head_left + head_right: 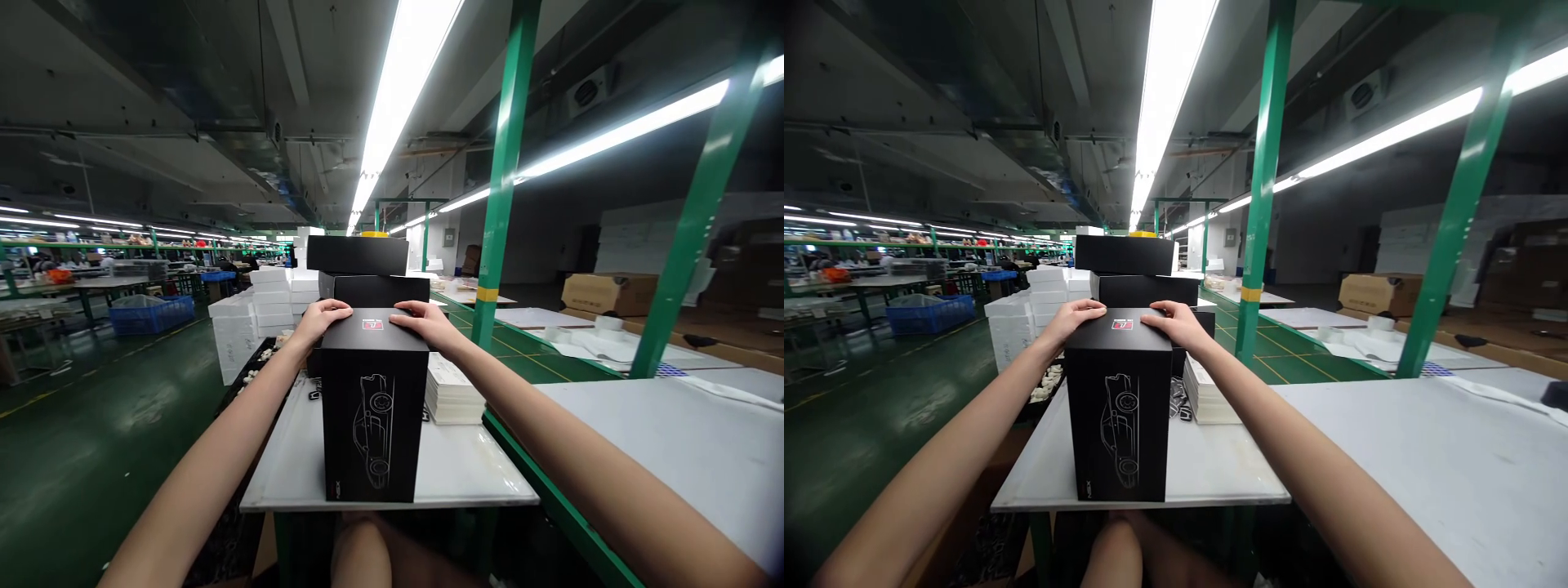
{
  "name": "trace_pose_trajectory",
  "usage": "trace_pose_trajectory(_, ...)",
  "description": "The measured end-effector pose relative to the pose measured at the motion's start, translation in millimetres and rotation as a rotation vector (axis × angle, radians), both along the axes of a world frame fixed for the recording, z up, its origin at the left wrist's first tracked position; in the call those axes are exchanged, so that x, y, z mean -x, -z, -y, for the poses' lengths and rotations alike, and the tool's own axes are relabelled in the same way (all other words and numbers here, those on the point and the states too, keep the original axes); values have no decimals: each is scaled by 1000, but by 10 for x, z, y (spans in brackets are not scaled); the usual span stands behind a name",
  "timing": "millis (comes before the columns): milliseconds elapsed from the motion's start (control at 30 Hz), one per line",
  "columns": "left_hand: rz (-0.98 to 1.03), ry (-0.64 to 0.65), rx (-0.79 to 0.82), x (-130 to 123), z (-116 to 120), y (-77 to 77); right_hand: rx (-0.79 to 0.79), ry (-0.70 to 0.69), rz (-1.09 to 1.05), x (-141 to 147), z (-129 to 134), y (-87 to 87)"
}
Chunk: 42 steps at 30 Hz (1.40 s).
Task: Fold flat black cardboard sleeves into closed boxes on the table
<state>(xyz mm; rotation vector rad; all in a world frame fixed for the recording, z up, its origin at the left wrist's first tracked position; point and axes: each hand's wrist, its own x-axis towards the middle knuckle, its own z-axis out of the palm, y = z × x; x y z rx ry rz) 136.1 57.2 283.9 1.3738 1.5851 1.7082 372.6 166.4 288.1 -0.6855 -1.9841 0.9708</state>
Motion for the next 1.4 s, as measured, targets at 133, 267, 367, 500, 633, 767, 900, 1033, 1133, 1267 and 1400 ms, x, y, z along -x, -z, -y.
trace_pose_trajectory(133,-6,-45,-2,11,-2,23,-48,-3,43,46,-57,26)
trace_pose_trajectory(267,7,-98,20,56,-20,45,-101,-17,76,89,-140,41)
trace_pose_trajectory(367,21,-96,44,91,-41,47,-157,-11,88,84,-219,37)
trace_pose_trajectory(500,39,-77,50,92,-85,70,-164,-99,153,20,-270,-8)
trace_pose_trajectory(633,53,-95,16,51,-110,102,-223,-181,209,-34,-240,-51)
trace_pose_trajectory(767,2,-96,32,38,-76,66,-271,-196,251,-51,-258,-49)
trace_pose_trajectory(900,-44,-109,80,55,-56,28,-268,-218,305,-57,-332,-21)
trace_pose_trajectory(1033,-80,-113,60,78,-89,59,-264,-217,305,-65,-354,-29)
trace_pose_trajectory(1133,-142,-87,64,117,-69,81,-236,-209,343,-84,-340,-55)
trace_pose_trajectory(1267,-255,0,62,156,42,118,-268,-205,342,-114,-327,-42)
trace_pose_trajectory(1400,-280,17,9,105,70,232,-254,-182,287,-99,-331,25)
